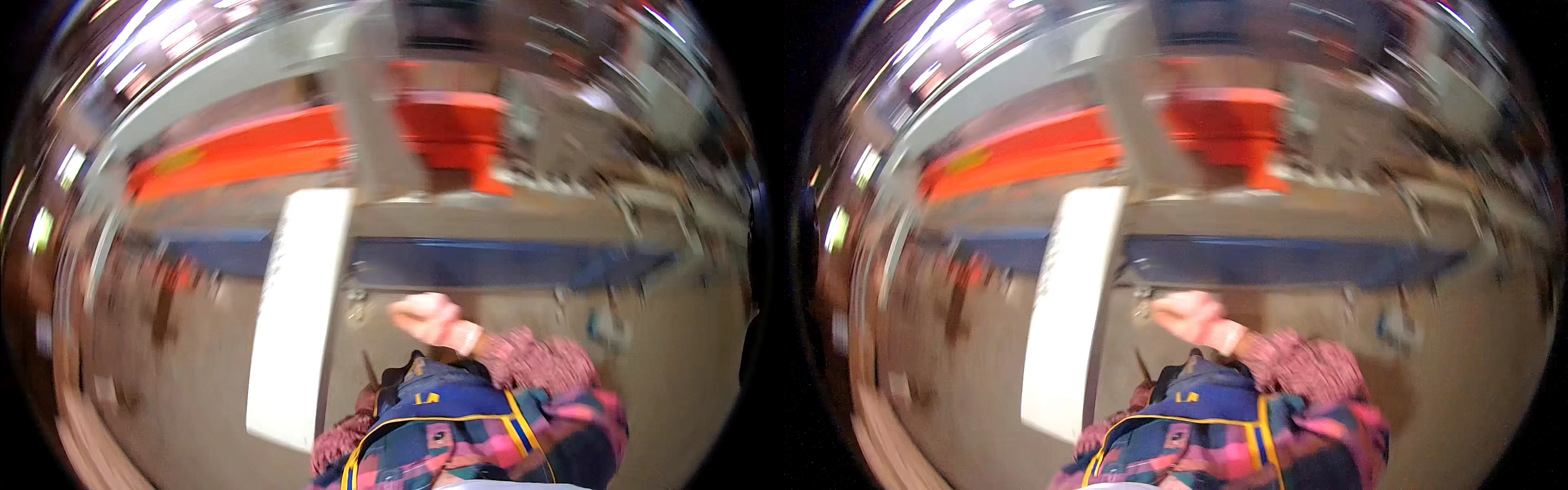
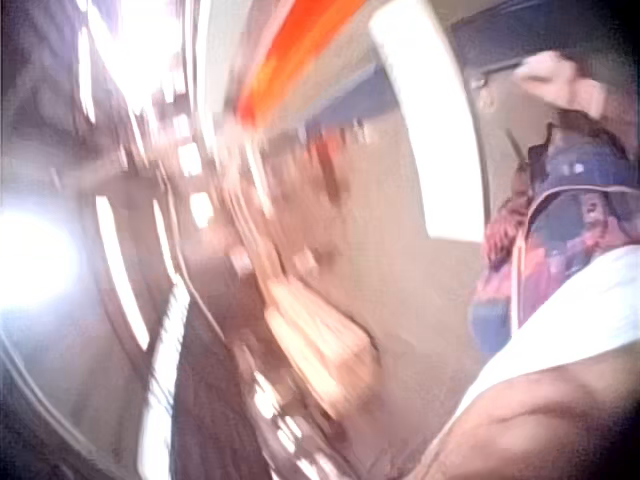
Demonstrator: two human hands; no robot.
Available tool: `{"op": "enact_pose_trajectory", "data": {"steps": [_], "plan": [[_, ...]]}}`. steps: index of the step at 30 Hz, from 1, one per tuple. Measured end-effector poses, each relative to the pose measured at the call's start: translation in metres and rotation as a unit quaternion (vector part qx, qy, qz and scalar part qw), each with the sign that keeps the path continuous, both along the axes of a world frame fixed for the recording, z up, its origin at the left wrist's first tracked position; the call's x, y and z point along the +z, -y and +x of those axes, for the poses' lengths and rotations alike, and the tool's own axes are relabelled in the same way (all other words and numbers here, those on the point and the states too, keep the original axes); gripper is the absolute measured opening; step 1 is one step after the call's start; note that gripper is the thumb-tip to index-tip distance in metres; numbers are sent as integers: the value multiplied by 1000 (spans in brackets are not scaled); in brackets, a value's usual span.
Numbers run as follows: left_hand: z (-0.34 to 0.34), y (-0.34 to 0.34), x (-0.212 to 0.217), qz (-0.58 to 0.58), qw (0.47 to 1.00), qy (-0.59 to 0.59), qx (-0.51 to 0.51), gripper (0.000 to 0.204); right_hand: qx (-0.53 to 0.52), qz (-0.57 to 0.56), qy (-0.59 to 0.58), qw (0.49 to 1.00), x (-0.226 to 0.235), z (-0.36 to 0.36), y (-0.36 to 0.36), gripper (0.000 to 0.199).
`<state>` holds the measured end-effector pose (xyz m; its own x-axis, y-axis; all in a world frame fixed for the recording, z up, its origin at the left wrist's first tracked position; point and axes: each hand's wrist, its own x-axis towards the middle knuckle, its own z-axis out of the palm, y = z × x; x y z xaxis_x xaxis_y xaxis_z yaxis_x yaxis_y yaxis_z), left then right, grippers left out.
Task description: The person operates a wood processing machine, feeding a plank into the cutter and retrieving the resulting strips. They then walk to a nearby table and repeatedly pick up stacks of these wooden strips, arranging them into neat piles on the table surface.
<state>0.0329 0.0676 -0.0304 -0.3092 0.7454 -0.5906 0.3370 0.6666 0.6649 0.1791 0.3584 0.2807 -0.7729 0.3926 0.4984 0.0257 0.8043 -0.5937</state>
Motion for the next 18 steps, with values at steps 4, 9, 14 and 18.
{"op": "enact_pose_trajectory", "data": {"steps": [4, 9, 14, 18], "plan": [[19, -15, 26, -80, 987, -8, 138, 56, -13, -126, 113, 985, -11, 20, 8, 18], [24, -2, 38, -127, 979, -6, 157, 62, 62, -156, 202, 965, -15, -3, 46, 21], [24, 9, 65, -79, 980, 22, 182, 60, 120, -172, 313, 927, -14, -11, 63, 25], [25, 21, 32, -71, 976, 28, 206, 60, 110, -128, 369, 914, -10, -11, 72, 28]]}}
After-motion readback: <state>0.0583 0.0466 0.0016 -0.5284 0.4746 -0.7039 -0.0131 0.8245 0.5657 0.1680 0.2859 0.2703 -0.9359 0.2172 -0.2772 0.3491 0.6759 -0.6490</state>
